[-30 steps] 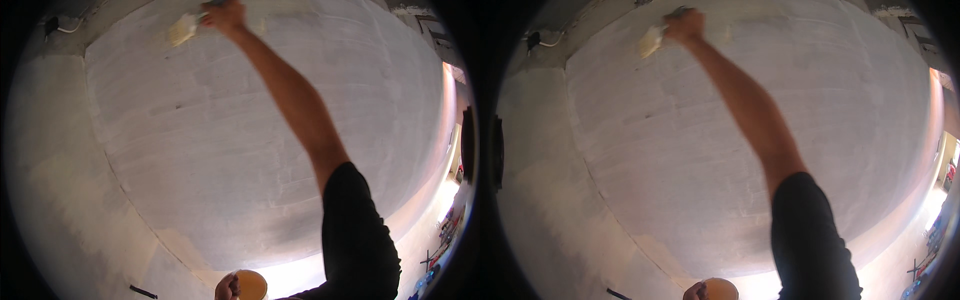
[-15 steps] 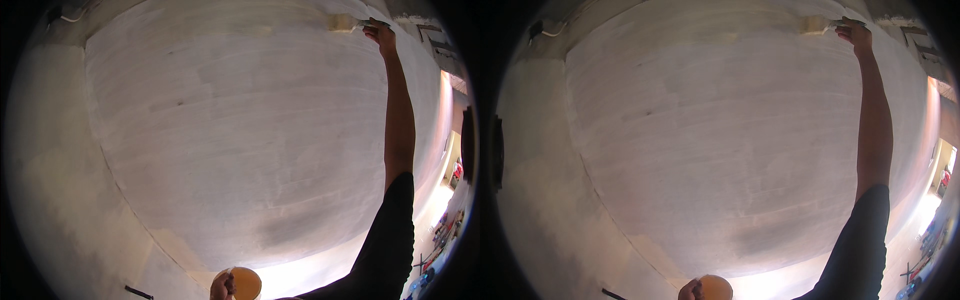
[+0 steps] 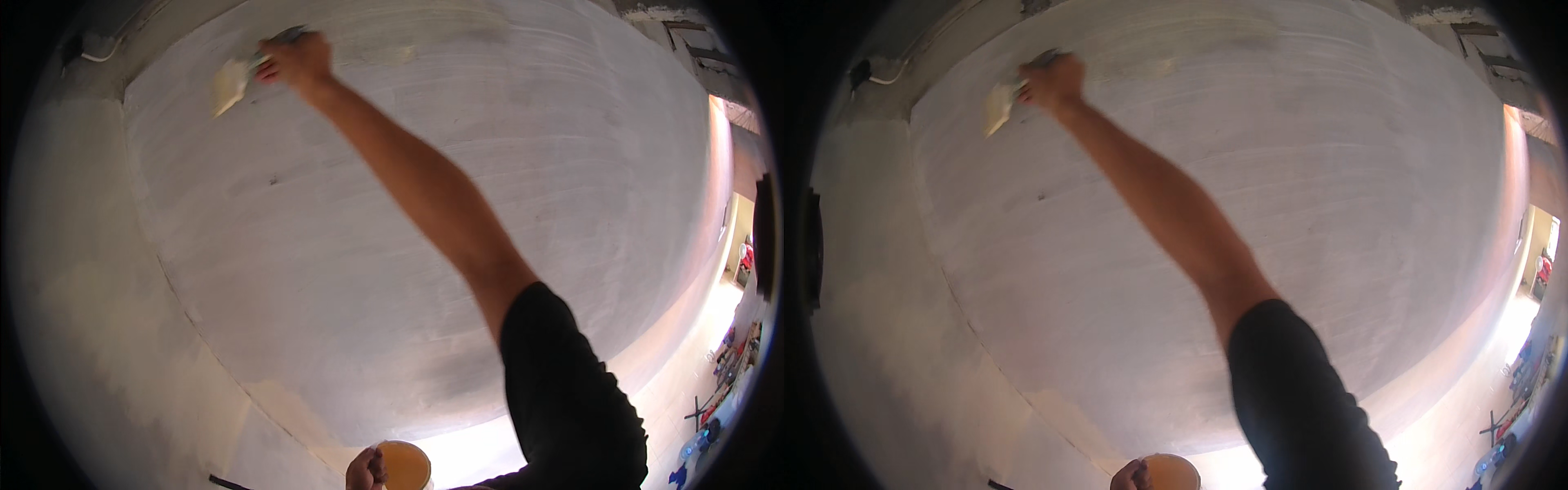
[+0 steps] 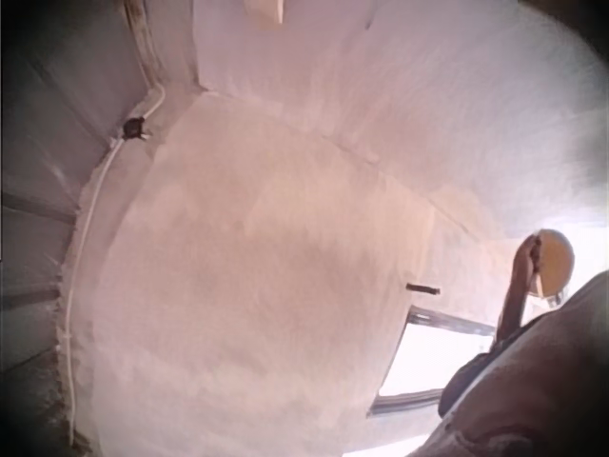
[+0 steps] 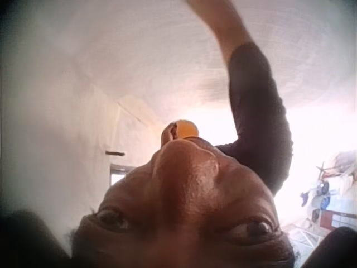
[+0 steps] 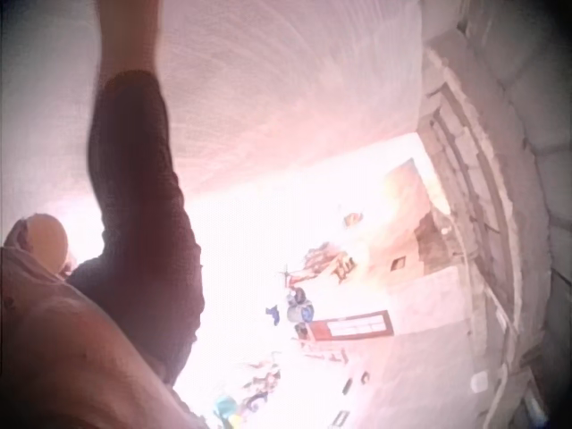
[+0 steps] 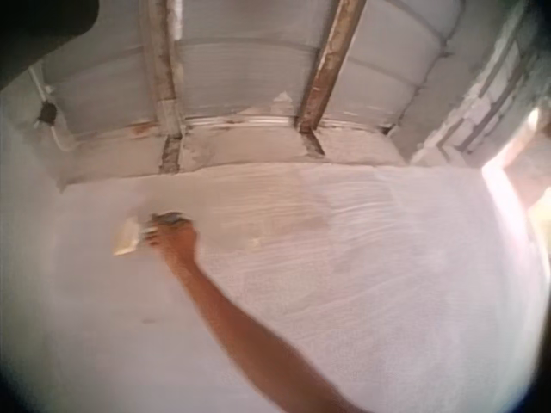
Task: The person paints a white ceiling using a paintbrush and a small bucket of paint. They repeatedly dip the brush into the bucket and apply paint to the ceiling surface in broad strokes.
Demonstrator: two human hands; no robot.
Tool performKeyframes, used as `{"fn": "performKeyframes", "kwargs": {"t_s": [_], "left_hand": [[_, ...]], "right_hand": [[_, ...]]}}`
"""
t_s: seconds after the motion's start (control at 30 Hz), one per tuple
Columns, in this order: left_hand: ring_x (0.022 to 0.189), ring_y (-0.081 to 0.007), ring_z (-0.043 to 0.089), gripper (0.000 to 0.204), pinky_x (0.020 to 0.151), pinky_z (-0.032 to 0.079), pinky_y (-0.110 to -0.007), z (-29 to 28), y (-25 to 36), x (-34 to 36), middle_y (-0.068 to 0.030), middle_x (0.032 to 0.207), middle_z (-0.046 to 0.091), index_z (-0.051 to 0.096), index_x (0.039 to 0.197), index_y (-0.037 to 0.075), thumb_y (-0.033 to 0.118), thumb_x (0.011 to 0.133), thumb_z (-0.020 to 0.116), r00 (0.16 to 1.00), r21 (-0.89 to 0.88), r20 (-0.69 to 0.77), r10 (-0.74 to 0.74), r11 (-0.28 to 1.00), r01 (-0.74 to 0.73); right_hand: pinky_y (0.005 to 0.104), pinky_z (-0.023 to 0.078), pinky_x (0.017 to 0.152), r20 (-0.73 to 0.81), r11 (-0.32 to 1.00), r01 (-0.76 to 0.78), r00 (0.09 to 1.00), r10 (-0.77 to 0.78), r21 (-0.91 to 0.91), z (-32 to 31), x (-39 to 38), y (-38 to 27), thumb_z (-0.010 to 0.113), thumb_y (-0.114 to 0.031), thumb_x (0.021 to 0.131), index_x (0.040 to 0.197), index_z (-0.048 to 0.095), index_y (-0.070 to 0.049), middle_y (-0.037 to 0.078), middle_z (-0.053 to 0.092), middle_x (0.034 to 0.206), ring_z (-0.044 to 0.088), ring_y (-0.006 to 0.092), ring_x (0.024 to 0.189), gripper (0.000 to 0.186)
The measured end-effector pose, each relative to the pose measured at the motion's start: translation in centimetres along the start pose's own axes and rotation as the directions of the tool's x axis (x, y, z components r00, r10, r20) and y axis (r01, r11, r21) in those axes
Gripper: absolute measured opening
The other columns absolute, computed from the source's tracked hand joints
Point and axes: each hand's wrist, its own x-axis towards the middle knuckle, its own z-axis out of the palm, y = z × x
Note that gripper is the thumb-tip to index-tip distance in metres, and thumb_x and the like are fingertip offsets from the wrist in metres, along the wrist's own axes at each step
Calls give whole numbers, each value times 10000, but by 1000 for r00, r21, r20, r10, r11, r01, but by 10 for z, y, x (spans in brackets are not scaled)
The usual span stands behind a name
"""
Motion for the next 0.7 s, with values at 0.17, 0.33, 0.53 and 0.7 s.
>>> {"fn": "performKeyframes", "kwargs": {"t_s": [0.17, 0.33, 0.53, 0.7], "left_hand": [[403, -54, 262, 323, 371, 218, -237, 17, 3, -8, 95, 503, 297, 481, 656, 191, 254, 972, 504, 997, -2, -71, -41, 999, 41], [407, -48, 260, 319, 372, 213, -231, 18, 7, -10, 103, 506, 295, 486, 660, 201, 258, 973, 509, 998, 6, -46, -46, 999, 46], [409, -42, 240, 308, 371, 205, -221, 27, 16, -15, 108, 522, 290, 473, 679, 221, 276, 980, 506, 999, 39, -28, -32, 999, 33], [412, -41, 239, 281, 371, 209, -213, 20, 17, -10, 110, 531, 289, 483, 714, 211, 288, 983, 496, 1000, 73, 14, -24, 997, 23]], "right_hand": [[321, 593, 541, 71, 770, 303, 945, -319, -562, -30, 15, 23, 709, -166, 819, 835, 661, 115, 183, 681, 697, 698, 242, 598, 286], [320, 580, 514, 13, 962, 104, 995, -104, -252, -156, -4, -49, 722, -152, 816, 888, 639, 103, 191, 687, 743, 687, 245, 581, 277], [320, 593, 698, -144, 839, 38, 980, -138, -542, -328, -20, -150, 679, -275, 879, 1072, 640, 40, 171, 699, 913, 708, 242, 787, 371], [308, 587, 655, -338, 743, -72, 916, -215, -666, -416, -35, -238, 682, -235, 858, 1044, 620, 51, 169, 689, 831, 706, 249, 741, 347]]}}
